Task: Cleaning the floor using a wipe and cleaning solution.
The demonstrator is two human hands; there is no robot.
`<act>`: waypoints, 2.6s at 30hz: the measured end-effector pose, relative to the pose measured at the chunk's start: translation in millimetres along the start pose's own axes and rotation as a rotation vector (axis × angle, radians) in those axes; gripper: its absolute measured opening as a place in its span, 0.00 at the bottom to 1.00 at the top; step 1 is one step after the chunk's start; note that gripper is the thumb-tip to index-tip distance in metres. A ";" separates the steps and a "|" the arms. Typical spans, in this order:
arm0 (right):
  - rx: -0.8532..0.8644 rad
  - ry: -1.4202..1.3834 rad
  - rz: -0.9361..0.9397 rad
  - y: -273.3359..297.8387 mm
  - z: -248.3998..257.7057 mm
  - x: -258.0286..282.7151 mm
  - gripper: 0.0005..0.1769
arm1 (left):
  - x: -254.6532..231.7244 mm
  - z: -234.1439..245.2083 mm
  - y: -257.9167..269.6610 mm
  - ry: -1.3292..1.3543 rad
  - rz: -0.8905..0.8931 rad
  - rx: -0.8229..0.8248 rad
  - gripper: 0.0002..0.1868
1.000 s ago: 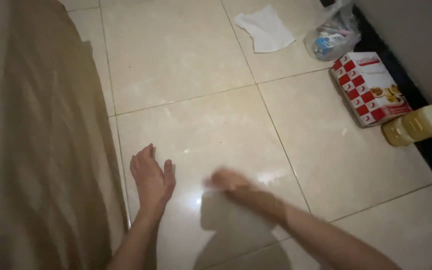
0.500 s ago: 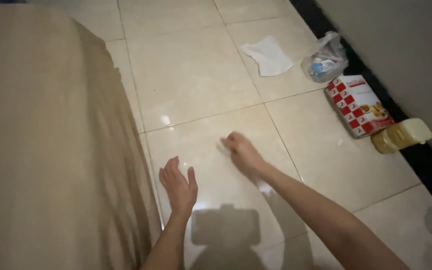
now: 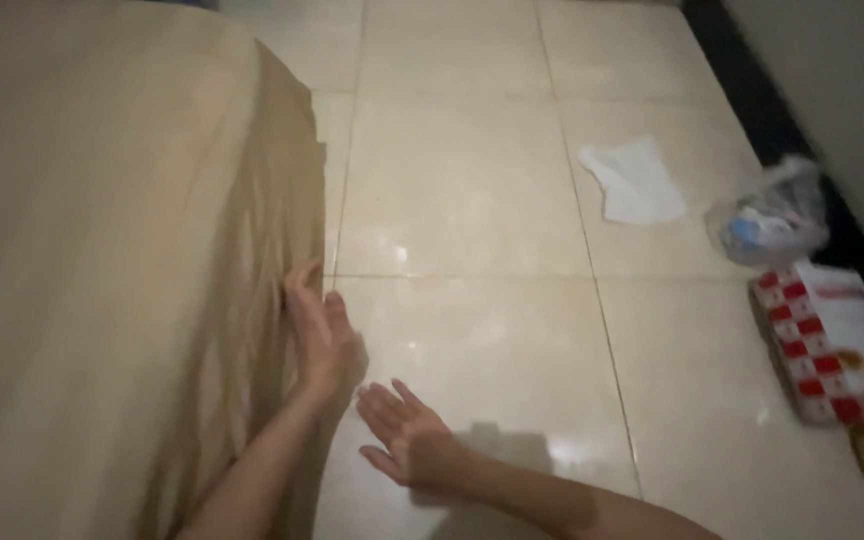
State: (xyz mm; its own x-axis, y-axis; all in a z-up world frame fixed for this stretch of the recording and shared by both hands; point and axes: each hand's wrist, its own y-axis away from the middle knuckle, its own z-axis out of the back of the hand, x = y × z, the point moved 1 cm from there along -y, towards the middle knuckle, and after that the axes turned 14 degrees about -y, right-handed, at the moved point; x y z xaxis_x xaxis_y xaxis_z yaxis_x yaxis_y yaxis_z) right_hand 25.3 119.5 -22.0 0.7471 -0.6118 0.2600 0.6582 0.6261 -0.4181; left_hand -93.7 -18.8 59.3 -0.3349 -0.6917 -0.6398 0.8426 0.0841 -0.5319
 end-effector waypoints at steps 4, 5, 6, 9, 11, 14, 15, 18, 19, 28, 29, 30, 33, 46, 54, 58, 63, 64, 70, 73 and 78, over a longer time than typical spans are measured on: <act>0.060 -0.288 -0.076 -16.4 5.9 -54.4 0.40 | -10.1 14.9 6.2 -0.037 0.050 0.166 0.30; 0.051 -0.266 -0.111 -22.2 3.1 -71.8 0.42 | -11.8 18.0 11.0 -0.049 0.031 0.249 0.32; 0.054 -0.276 -0.102 -20.2 3.9 -97.0 0.42 | -7.6 17.0 19.0 -0.060 0.040 0.244 0.32; -0.078 -0.103 -0.217 -23.6 13.4 -167.7 0.36 | -5.3 23.2 28.9 -0.159 0.027 0.312 0.30; -0.123 -0.003 -0.309 -21.8 23.7 -207.1 0.34 | -11.4 30.8 29.9 -0.244 0.082 0.396 0.26; -0.231 0.056 -0.314 -14.2 35.8 -237.0 0.33 | -40.0 54.4 28.3 -0.274 0.096 0.510 0.25; -0.234 0.045 -0.311 -16.8 30.3 -239.2 0.33 | -34.9 58.8 36.5 -0.285 0.101 0.509 0.25; -0.168 0.095 -0.327 -33.3 29.9 -262.2 0.26 | -11.7 43.8 47.3 -0.327 0.085 0.499 0.23; -0.177 -0.012 -0.340 -30.0 34.4 -263.1 0.20 | -2.1 31.0 56.6 -0.316 0.143 0.438 0.22; -0.164 -0.543 -0.291 -45.2 -14.1 -209.8 0.10 | -4.2 13.4 76.1 -0.204 0.402 0.319 0.23; -0.136 -0.589 0.020 -39.1 -41.3 -186.6 0.11 | -3.7 13.9 77.6 -0.227 0.378 0.327 0.24; -0.134 -0.591 0.020 -39.9 -46.1 -154.9 0.11 | -6.6 14.4 81.9 -0.228 0.381 0.326 0.24; 0.046 -0.624 0.207 -55.2 -50.6 -95.5 0.11 | -9.3 10.2 87.6 -0.256 0.360 0.303 0.23; -0.111 -0.177 0.003 -186.5 -40.9 -284.5 0.33 | 31.3 -40.7 74.3 -0.101 0.194 0.223 0.25; -0.144 -0.112 -0.273 -172.2 -49.9 -298.4 0.18 | 41.2 -42.3 60.9 -0.020 0.227 0.249 0.23; -0.115 -0.299 -0.281 -117.4 -16.2 -278.1 0.08 | 28.8 -45.1 64.8 0.016 0.311 0.257 0.22; 0.048 -0.256 -0.055 25.0 47.3 -177.1 0.15 | 3.8 -57.7 62.4 -0.091 0.246 0.241 0.20; 0.106 -0.196 0.049 84.5 35.9 -167.6 0.19 | -0.8 -58.5 65.6 -0.104 0.202 0.244 0.19; 0.142 -0.292 0.028 234.8 87.3 -195.1 0.26 | -15.2 -66.1 67.0 -0.183 -0.004 0.287 0.19; 0.180 -0.302 -0.065 180.2 115.4 -239.3 0.22 | -23.4 -72.3 61.7 -0.177 -0.001 0.294 0.20; 0.073 -0.418 -0.056 45.3 115.9 -319.1 0.21 | -23.8 -72.0 49.8 -0.215 0.002 0.248 0.18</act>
State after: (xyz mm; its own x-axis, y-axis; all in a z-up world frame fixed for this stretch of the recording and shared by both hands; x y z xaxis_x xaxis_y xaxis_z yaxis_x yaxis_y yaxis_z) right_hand -172.5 399.2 -23.1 0.6738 -0.4064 0.6171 0.6923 0.6392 -0.3350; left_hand -74.0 53.5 8.1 -0.2591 -0.8295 -0.4948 0.9290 -0.0739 -0.3626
